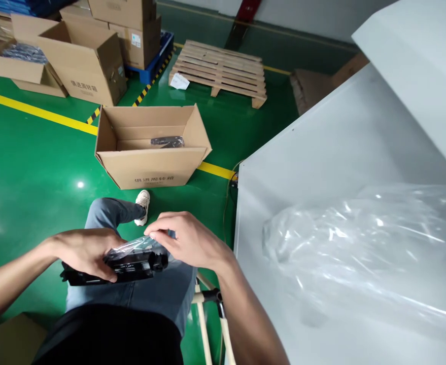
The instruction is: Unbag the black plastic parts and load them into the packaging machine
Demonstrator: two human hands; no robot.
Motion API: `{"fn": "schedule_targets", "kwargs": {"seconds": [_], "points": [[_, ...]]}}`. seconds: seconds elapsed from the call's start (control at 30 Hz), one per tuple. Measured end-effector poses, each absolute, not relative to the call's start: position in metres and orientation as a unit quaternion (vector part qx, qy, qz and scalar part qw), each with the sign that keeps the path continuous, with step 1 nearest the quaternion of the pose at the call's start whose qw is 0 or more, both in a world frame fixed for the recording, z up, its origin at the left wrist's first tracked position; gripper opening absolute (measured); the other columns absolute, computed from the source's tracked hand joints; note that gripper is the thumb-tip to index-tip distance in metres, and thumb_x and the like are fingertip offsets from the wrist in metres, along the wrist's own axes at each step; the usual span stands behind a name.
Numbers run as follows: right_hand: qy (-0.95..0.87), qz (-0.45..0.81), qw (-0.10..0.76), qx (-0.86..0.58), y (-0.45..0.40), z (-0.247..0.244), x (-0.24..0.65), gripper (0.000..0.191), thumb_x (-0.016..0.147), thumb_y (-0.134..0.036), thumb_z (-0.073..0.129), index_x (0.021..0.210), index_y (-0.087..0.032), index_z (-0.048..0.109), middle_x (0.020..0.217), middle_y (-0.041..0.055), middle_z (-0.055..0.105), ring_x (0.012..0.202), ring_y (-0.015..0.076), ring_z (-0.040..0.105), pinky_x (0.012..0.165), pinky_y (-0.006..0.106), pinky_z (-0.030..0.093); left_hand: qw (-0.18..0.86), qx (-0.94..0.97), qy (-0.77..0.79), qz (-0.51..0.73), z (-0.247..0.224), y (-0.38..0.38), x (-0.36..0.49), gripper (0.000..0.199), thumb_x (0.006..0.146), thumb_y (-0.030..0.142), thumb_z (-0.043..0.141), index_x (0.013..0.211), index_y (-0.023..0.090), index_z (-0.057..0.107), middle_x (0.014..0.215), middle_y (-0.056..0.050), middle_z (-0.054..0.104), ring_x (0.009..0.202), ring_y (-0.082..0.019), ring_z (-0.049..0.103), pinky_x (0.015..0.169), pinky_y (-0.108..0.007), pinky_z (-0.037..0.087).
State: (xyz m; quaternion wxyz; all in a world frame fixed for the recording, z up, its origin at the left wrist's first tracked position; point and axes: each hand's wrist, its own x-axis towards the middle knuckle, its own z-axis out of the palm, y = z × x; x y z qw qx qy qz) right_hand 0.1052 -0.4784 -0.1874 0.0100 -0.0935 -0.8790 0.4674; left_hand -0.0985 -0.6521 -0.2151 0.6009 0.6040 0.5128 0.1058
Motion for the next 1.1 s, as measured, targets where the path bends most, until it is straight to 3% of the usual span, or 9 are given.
{"fn": "schedule_targets", "kwargs": {"seconds": [0.17, 0.27, 0.37, 0.5, 0.57, 0.67, 0.8, 0.93, 1.1], "points": [[-0.842, 0.513, -0.006, -0.167, -0.481, -0.198, 0.099, 0.023, 0.100, -0.017, 0.054, 0.098, -0.020, 0.076, 0.078, -0.0007, 0.076, 0.064, 0.0136, 0.066, 0.056, 0.024, 0.047, 0.589, 0.614, 0.516, 0.097, -0.208, -0.648, -0.096, 0.023, 0.077, 0.030, 0.079, 0.081, 0.020, 0.059, 0.061, 0.006, 0.050, 0.054, -0.012, 0.043, 0.049, -0.027, 0.026], [-0.862, 0.463, 0.110, -0.175, -0.487, -0.198, 0.099, 0.013, 0.099, -0.021, 0.061, 0.102, -0.022, 0.073, 0.094, 0.0028, 0.077, 0.079, 0.0160, 0.071, 0.068, 0.028, 0.055, 0.598, 0.606, 0.513, 0.109, -0.210, -0.648, -0.096, 0.023, 0.075, 0.029, 0.080, 0.082, 0.020, 0.060, 0.062, 0.006, 0.051, 0.055, -0.012, 0.044, 0.049, -0.025, 0.027], [-0.893, 0.386, 0.192, -0.127, -0.495, -0.188, 0.104, 0.004, 0.093, -0.020, 0.072, 0.091, -0.024, 0.073, 0.099, 0.0035, 0.076, 0.090, 0.0182, 0.071, 0.084, 0.034, 0.058, 0.611, 0.596, 0.505, 0.126, -0.215, -0.649, -0.098, 0.019, 0.076, 0.025, 0.079, 0.086, 0.019, 0.064, 0.071, 0.005, 0.060, 0.059, -0.012, 0.048, 0.053, -0.024, 0.032], [-0.932, 0.338, 0.112, -0.063, -0.505, -0.178, 0.107, 0.015, 0.094, -0.019, 0.072, 0.081, -0.024, 0.075, 0.080, 0.0000, 0.075, 0.079, 0.0178, 0.067, 0.080, 0.036, 0.056, 0.586, 0.609, 0.518, 0.128, -0.217, -0.651, -0.098, 0.035, 0.076, 0.026, 0.079, 0.109, 0.019, 0.068, 0.085, 0.002, 0.068, 0.070, -0.016, 0.057, 0.059, -0.024, 0.038], [-0.940, 0.326, 0.079, -0.060, -0.509, -0.179, 0.105, 0.010, 0.095, -0.019, 0.071, 0.093, -0.024, 0.079, 0.089, 0.0017, 0.079, 0.085, 0.0195, 0.069, 0.083, 0.039, 0.056, 0.577, 0.618, 0.519, 0.126, -0.217, -0.651, -0.098, 0.041, 0.077, 0.027, 0.079, 0.116, 0.019, 0.069, 0.092, 0.000, 0.071, 0.076, -0.018, 0.061, 0.063, -0.025, 0.040], [-0.946, 0.311, 0.074, -0.064, -0.511, -0.183, 0.099, 0.020, 0.092, -0.018, 0.075, 0.111, -0.022, 0.078, 0.108, 0.0052, 0.081, 0.099, 0.0229, 0.071, 0.093, 0.045, 0.056, 0.584, 0.625, 0.500, 0.135, -0.217, -0.650, -0.098, 0.049, 0.077, 0.027, 0.080, 0.124, 0.020, 0.069, 0.099, -0.002, 0.075, 0.080, -0.020, 0.065, 0.066, -0.025, 0.044], [-0.947, 0.299, 0.083, -0.079, -0.511, -0.185, 0.096, 0.026, 0.085, -0.016, 0.083, 0.108, -0.021, 0.071, 0.103, 0.0043, 0.079, 0.099, 0.0224, 0.072, 0.092, 0.042, 0.054, 0.596, 0.624, 0.481, 0.155, -0.217, -0.649, -0.098, 0.057, 0.077, 0.026, 0.080, 0.133, 0.025, 0.069, 0.109, -0.002, 0.078, 0.084, -0.022, 0.068, 0.071, -0.026, 0.048], [-0.949, 0.300, 0.061, -0.074, -0.509, -0.187, 0.094, 0.027, 0.078, -0.020, 0.092, 0.092, -0.023, 0.070, 0.093, 0.0001, 0.078, 0.095, 0.0212, 0.071, 0.087, 0.039, 0.050, 0.577, 0.636, 0.494, 0.138, -0.216, -0.648, -0.098, 0.055, 0.076, 0.026, 0.079, 0.130, 0.023, 0.070, 0.092, -0.001, 0.075, 0.069, -0.019, 0.062, 0.061, -0.026, 0.042], [-0.953, 0.290, 0.067, -0.050, -0.509, -0.194, 0.092, 0.009, 0.089, -0.018, 0.083, 0.088, -0.023, 0.076, 0.097, -0.0003, 0.081, 0.091, 0.0193, 0.069, 0.086, 0.039, 0.047, 0.571, 0.627, 0.514, 0.129, -0.212, -0.646, -0.097, 0.045, 0.076, 0.025, 0.078, 0.119, 0.018, 0.069, 0.069, 0.004, 0.056, 0.055, -0.015, 0.049, 0.050, -0.026, 0.032]]}}
